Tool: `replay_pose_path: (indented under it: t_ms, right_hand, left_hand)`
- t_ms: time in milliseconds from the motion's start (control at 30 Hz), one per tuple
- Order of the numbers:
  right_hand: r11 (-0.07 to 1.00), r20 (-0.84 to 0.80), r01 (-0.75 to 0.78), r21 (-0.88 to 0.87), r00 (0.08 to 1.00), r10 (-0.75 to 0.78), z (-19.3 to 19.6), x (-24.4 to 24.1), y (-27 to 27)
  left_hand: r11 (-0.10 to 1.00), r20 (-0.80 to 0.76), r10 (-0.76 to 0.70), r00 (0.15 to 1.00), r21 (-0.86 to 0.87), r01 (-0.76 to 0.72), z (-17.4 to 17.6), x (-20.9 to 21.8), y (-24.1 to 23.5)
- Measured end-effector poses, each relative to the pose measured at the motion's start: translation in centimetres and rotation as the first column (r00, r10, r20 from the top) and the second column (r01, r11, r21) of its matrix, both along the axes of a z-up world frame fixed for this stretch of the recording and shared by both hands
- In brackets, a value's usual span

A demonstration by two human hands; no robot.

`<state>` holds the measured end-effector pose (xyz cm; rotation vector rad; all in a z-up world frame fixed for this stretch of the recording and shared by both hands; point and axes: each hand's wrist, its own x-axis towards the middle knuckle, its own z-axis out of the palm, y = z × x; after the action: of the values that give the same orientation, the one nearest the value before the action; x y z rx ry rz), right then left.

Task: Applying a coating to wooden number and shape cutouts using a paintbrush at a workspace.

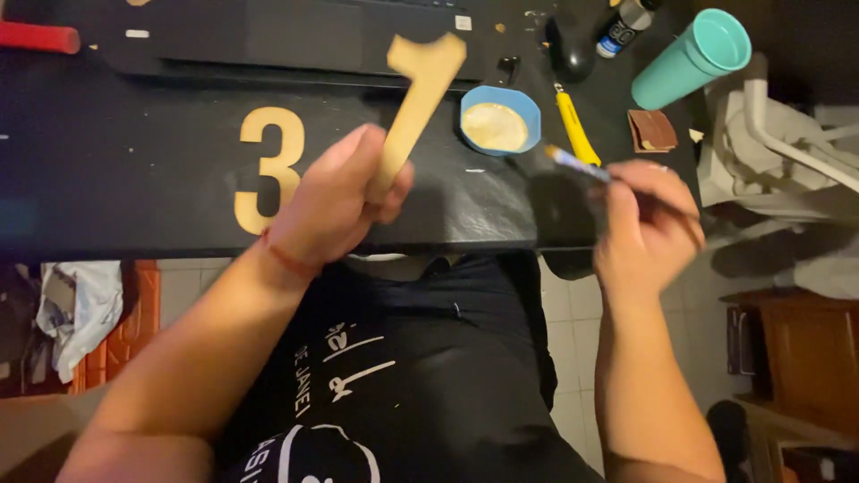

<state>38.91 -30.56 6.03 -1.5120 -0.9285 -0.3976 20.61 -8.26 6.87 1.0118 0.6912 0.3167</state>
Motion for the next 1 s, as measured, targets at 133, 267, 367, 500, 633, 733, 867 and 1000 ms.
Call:
replay_pose_path:
  t_ms: [133,267,367,500,633,733,867,1000]
  right_hand:
    - [0.971,-0.147,-0.021,-0.239,0.989,-0.015,1.1,2.9,3.6]
    - [0.921,-0.223,-0.063,-0.384,0.974,-0.026,1.3,4.3,6.6]
    - [0.909,-0.234,-0.108,-0.402,0.972,0.012,1.1,4.6,7.8]
    - [0.895,-0.166,-0.083,-0.438,0.986,0.010,0.0,5.3,8.2]
    - [0.859,-0.097,-0.041,-0.510,0.995,-0.009,-0.2,5.3,8.2]
    - [0.852,-0.088,-0.008,-0.524,0.995,-0.045,-0.4,5.5,8.3]
    - [0.878,-0.159,0.029,-0.477,0.980,-0.119,-0.9,6.0,8.0]
    - [0.984,-0.393,0.022,-0.174,0.915,-0.090,-0.9,6.2,7.2]
  left_hand:
    - [0.975,0.526,-0.170,0.833,-0.031,0.219,-1.0,4.1,2.2]
    - [0.950,0.610,-0.173,0.773,-0.102,0.294,-0.6,7.9,5.0]
    - [0.966,0.512,-0.249,0.822,0.070,0.249,0.1,9.0,6.1]
    - [0.981,0.434,-0.190,0.881,0.112,0.156,-0.1,9.4,5.6]
    - [0.997,0.493,-0.073,0.867,0.005,0.081,-1.5,9.5,5.7]
    - [1.000,0.495,-0.001,0.869,-0.012,0.008,-2.0,9.8,6.0]
    - [0.999,0.409,0.031,0.912,-0.050,-0.011,-2.2,9.8,5.7]
    - [1.000,0.392,-0.013,0.920,0.029,0.002,-2.0,9.3,5.7]
